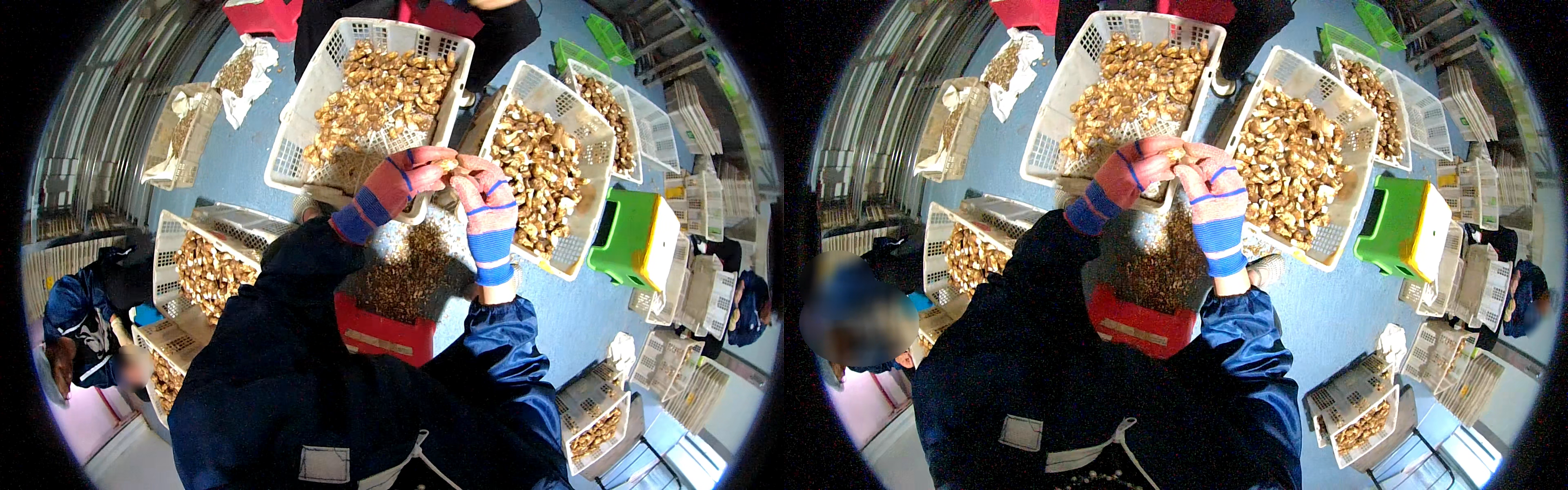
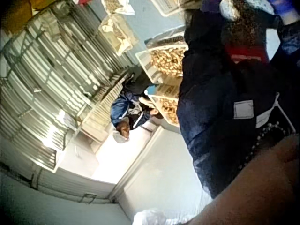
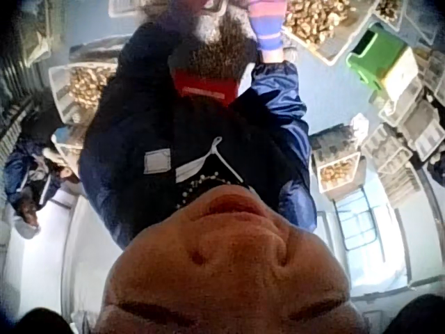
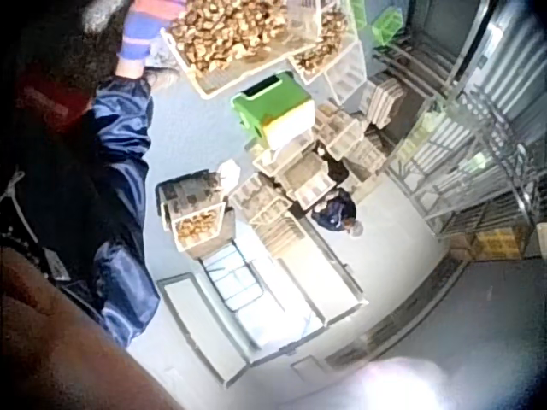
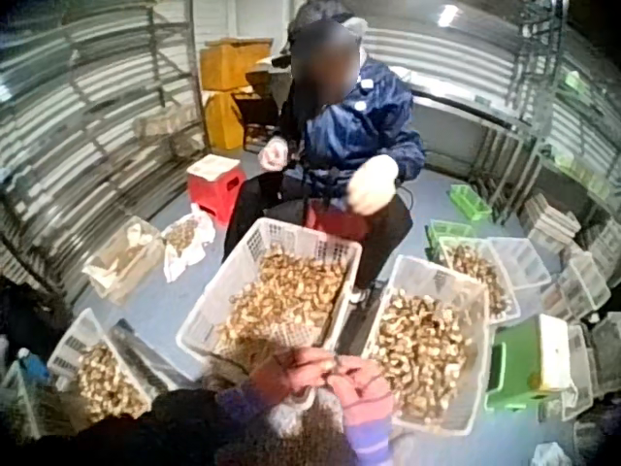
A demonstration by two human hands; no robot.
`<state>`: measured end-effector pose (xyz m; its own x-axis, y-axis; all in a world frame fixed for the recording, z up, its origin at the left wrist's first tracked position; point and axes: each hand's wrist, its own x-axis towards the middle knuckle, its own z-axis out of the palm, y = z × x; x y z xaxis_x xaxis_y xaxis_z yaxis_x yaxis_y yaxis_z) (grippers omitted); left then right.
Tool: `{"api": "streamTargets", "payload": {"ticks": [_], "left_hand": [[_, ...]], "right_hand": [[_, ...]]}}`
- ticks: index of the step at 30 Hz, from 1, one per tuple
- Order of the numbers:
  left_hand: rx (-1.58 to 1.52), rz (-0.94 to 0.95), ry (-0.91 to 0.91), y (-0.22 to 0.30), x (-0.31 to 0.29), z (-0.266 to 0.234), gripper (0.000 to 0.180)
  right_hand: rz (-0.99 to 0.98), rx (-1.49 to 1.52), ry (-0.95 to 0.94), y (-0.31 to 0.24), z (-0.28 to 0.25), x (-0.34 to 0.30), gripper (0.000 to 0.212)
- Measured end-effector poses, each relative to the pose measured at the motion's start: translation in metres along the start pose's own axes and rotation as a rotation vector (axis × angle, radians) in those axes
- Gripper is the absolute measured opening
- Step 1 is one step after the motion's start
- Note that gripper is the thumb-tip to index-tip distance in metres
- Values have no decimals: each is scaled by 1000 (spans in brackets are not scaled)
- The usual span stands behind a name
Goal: The person sorts through small, brown agricultural products by hand, peeling or cleaning individual items and moving them between plastic baskets.
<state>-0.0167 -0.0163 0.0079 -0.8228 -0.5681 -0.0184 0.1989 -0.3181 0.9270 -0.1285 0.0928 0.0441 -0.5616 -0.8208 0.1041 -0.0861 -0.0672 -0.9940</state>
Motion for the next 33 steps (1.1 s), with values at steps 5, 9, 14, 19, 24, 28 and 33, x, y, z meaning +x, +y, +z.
{"api": "streamTargets", "payload": {"ticks": [5,9,14,19,24,28,33], "left_hand": [[298,120,-111,5,-5,-3,28],[125,-86,-98,17,-9,7,28],[221,-65,-38,7,-11,15,29],[104,-101,109,-2,-13,25,28],[102,-105,244,-15,-11,36,29],[75,-58,201,-13,-13,38,29],[169,0,202,-4,-16,40,28]], "right_hand": [[-115,-215,35,-1,1,-3,14],[151,51,40,-4,-10,-3,13],[138,120,-66,-1,-14,-5,22],[-17,-45,-31,-7,-9,-7,19],[-76,-291,40,-4,-4,-11,16],[180,200,140,-5,-11,-7,12],[145,133,10,-5,-13,-14,20]]}}
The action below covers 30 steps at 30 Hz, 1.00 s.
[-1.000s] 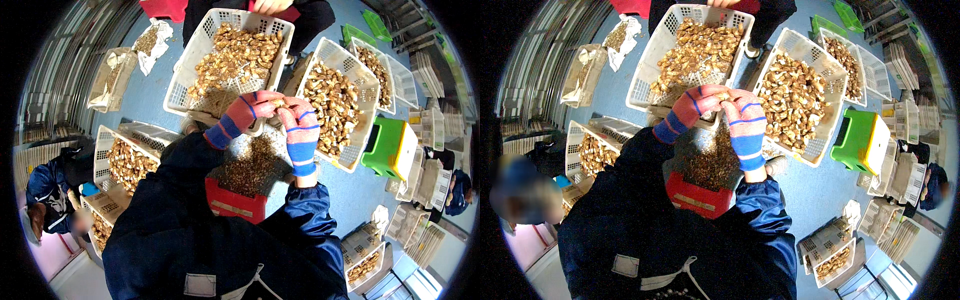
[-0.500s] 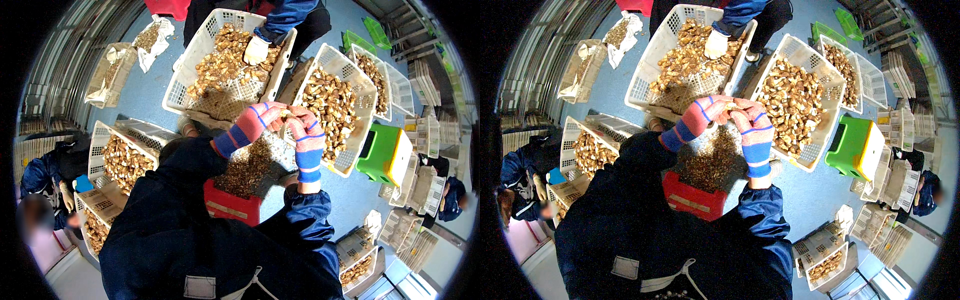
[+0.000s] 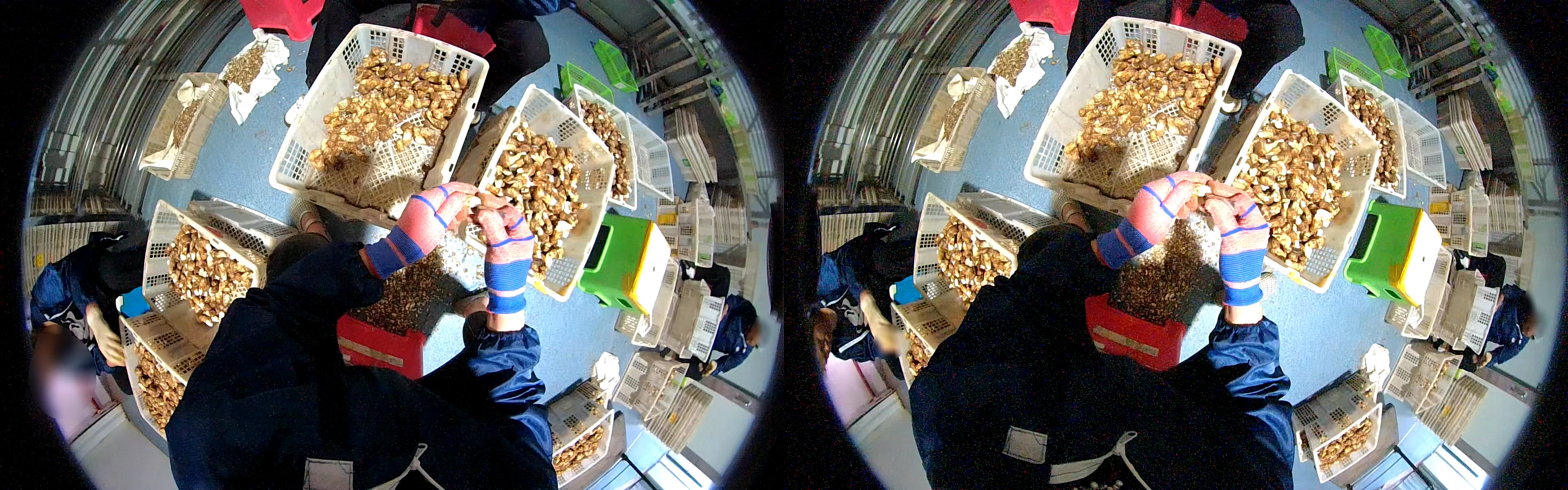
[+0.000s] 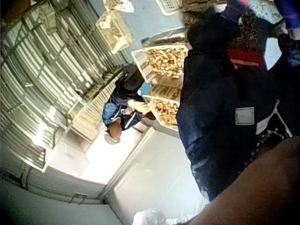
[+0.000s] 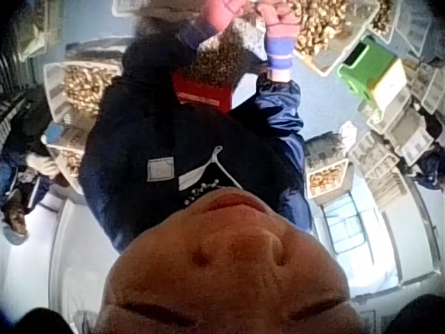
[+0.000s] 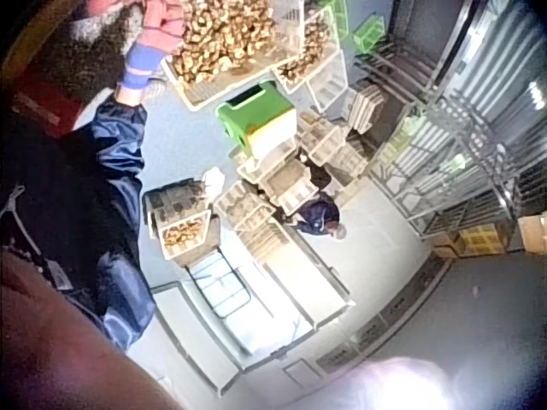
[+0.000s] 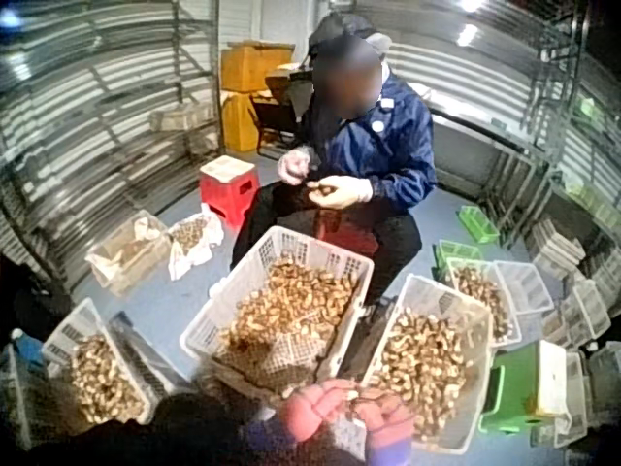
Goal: The person sorts through small, brown agricultural products by hand, peeling or cleaning individual items and moving them between plastic baskets.
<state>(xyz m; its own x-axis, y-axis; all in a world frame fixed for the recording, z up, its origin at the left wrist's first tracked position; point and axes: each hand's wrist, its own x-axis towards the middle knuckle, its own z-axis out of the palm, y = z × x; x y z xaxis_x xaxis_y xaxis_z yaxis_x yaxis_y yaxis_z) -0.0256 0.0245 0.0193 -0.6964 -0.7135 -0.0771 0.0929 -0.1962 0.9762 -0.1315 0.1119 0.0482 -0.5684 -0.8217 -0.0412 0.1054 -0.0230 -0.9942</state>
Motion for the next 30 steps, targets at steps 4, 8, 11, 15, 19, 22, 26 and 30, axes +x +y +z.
{"api": "streamTargets", "payload": {"ticks": [4,8,11,15,19,22,26,30], "left_hand": [[270,171,7,4,2,1,27],[-135,-40,-210,0,6,-3,31],[-278,-156,-269,-9,10,-6,32],[-201,-134,-286,-13,12,-4,32],[-209,-164,-307,-23,15,-8,32],[-206,-175,-279,-26,15,-14,29],[-127,-80,-215,-27,21,-16,26],[-21,-48,-195,-27,21,-20,29]], "right_hand": [[-63,-177,74,3,5,1,16],[102,103,70,6,-11,10,9],[144,411,71,3,-9,6,8],[145,184,80,4,-13,7,10],[-24,-387,101,7,-9,6,13],[66,-258,91,7,-7,9,15],[80,-43,17,8,-8,13,15],[-22,-285,24,15,-5,14,13]]}}
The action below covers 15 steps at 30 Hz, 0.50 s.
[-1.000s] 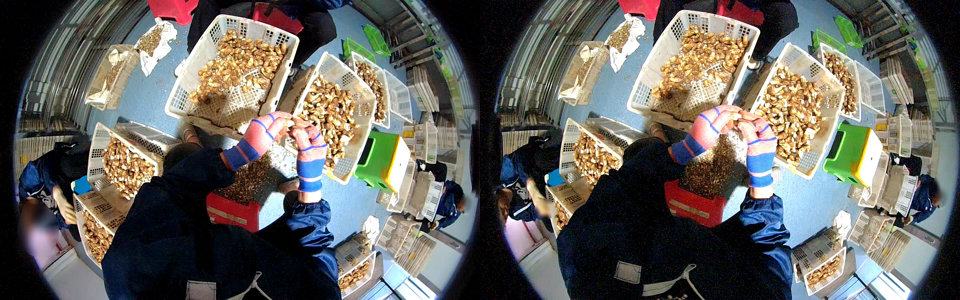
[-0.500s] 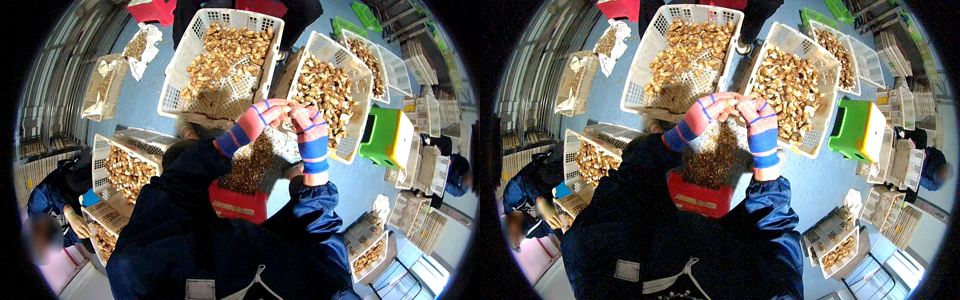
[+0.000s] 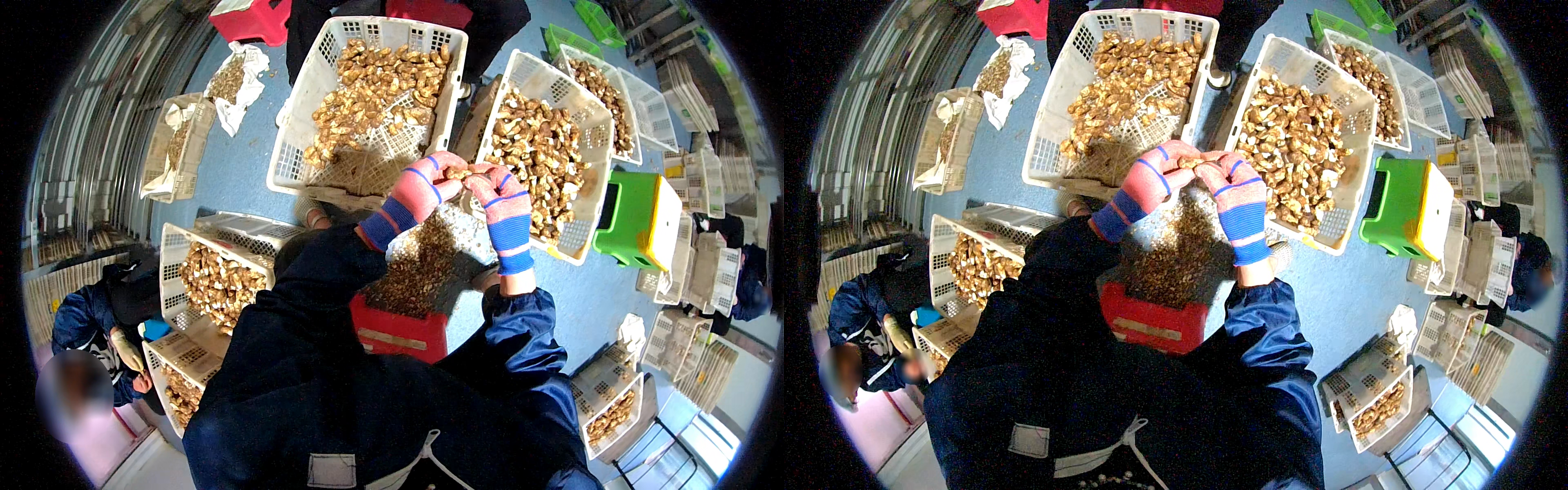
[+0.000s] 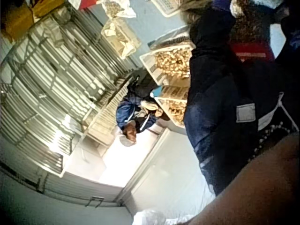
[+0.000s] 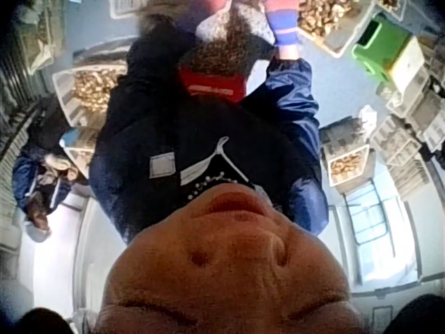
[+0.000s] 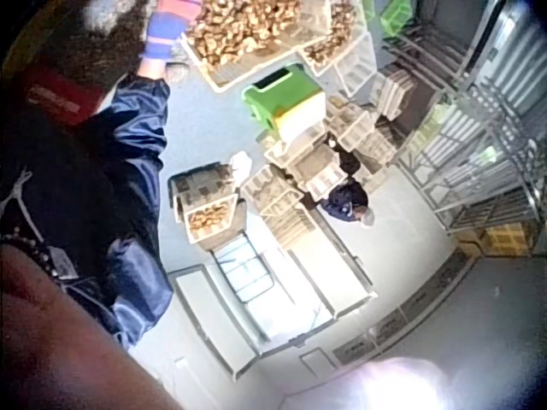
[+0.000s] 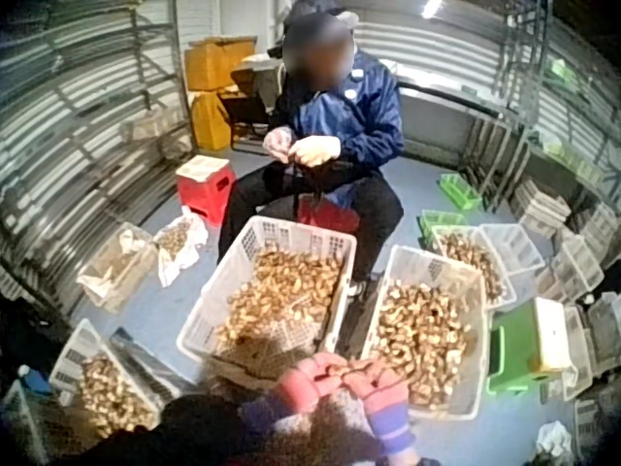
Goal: The person sorts through small, brown agricultural products by hand, peeling or cleaning individual items and moving them between plastic baskets.
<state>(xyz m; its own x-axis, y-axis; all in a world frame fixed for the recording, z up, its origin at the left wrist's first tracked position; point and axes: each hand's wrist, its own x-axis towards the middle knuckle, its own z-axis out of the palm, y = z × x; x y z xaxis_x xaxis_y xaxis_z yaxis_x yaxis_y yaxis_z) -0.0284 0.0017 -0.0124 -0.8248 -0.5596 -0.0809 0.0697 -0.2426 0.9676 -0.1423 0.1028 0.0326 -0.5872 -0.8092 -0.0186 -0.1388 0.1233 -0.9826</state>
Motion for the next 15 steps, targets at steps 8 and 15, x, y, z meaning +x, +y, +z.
{"api": "streamTargets", "payload": {"ticks": [8,15], "left_hand": [[-110,-79,-10,18,-2,-1,31],[128,162,142,8,-1,8,29]], "right_hand": [[169,297,-14,-7,-6,0,16],[134,94,-33,-14,-3,-4,17]]}}
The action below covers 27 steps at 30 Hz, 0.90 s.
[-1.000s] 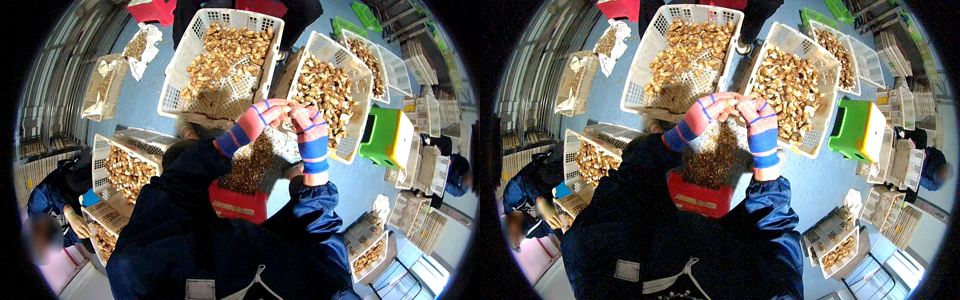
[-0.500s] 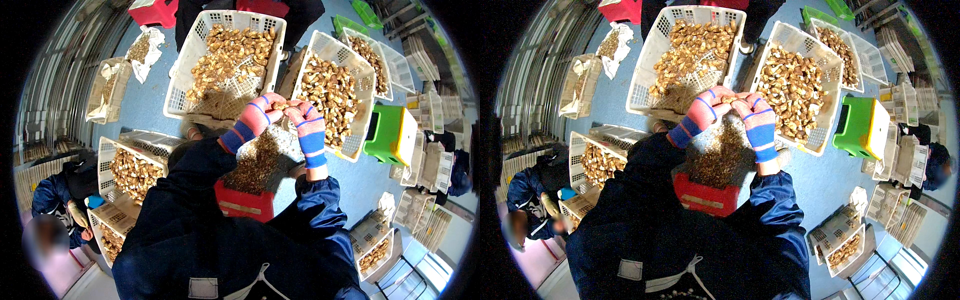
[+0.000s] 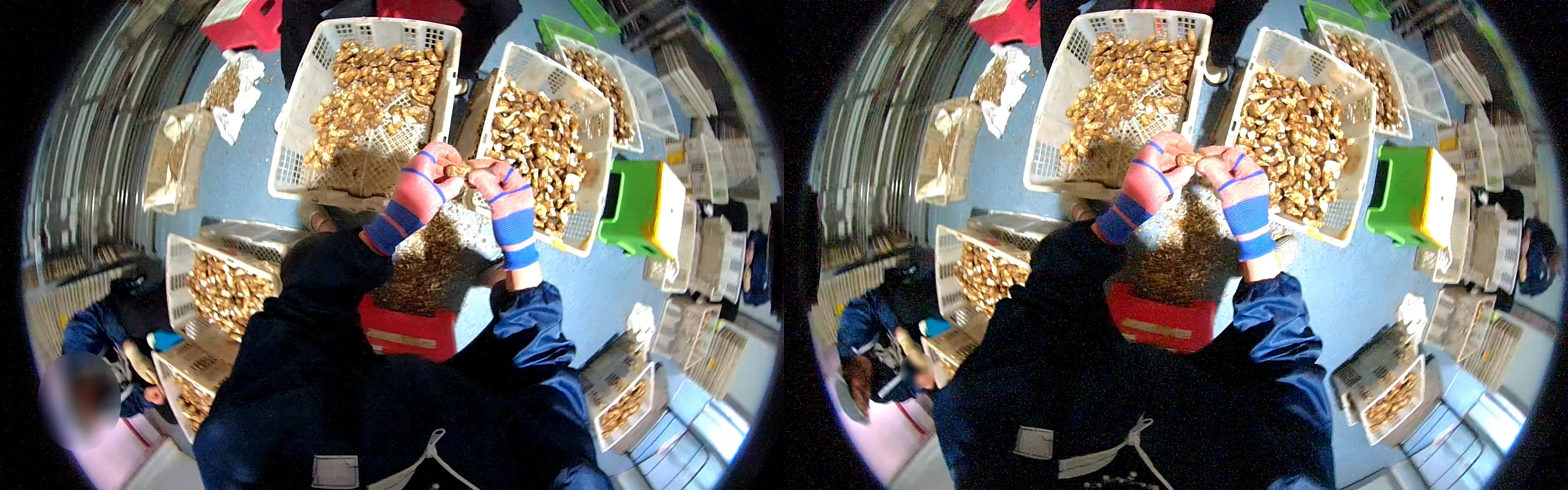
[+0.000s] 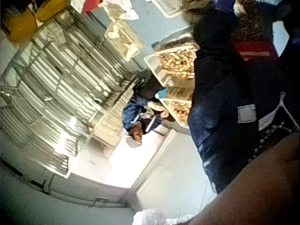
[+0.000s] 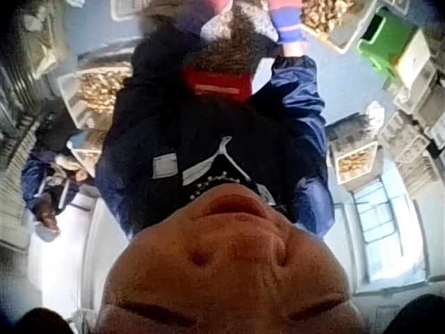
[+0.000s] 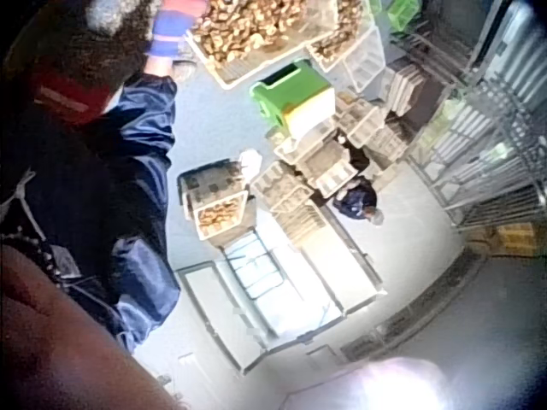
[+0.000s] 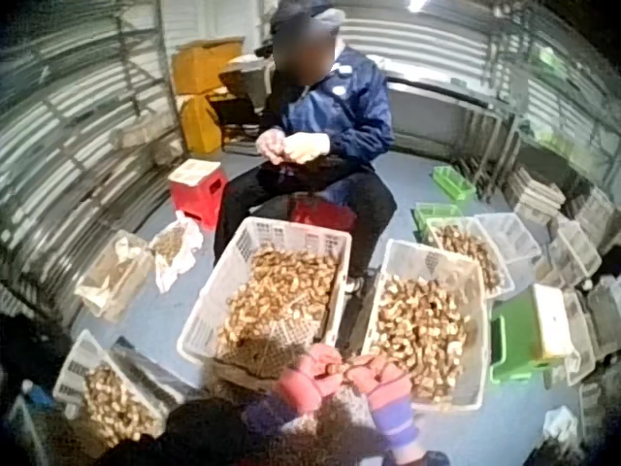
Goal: The person sorts through small, brown agricultural products by hand, peeling or cleaning individual items and moving them between plastic baskets.
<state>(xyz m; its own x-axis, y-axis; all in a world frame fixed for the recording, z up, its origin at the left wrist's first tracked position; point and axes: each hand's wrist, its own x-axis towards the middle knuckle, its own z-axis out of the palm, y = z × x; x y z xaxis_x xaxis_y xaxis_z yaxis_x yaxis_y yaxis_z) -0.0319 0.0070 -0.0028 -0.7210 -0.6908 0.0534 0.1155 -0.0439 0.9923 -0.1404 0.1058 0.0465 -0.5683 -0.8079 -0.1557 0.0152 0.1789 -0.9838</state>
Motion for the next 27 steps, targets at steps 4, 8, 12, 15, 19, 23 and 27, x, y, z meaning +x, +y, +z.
{"api": "streamTargets", "payload": {"ticks": [4,8,12,15,19,23,27], "left_hand": [[105,162,-18,7,-1,-1,23],[296,212,3,16,-5,1,21],[477,391,10,20,-5,7,21],[547,485,-10,22,-3,10,19],[567,596,-69,27,-3,16,17],[558,678,-120,26,0,12,16],[565,629,-14,17,-3,10,16]], "right_hand": [[80,436,-104,14,-9,12,20],[5,131,-171,8,-16,10,21],[51,292,-129,13,-22,6,23],[7,288,-129,17,-25,5,23],[56,227,-132,5,-29,1,21],[114,386,-150,5,-31,1,21],[105,175,-88,0,-25,-4,16]]}}
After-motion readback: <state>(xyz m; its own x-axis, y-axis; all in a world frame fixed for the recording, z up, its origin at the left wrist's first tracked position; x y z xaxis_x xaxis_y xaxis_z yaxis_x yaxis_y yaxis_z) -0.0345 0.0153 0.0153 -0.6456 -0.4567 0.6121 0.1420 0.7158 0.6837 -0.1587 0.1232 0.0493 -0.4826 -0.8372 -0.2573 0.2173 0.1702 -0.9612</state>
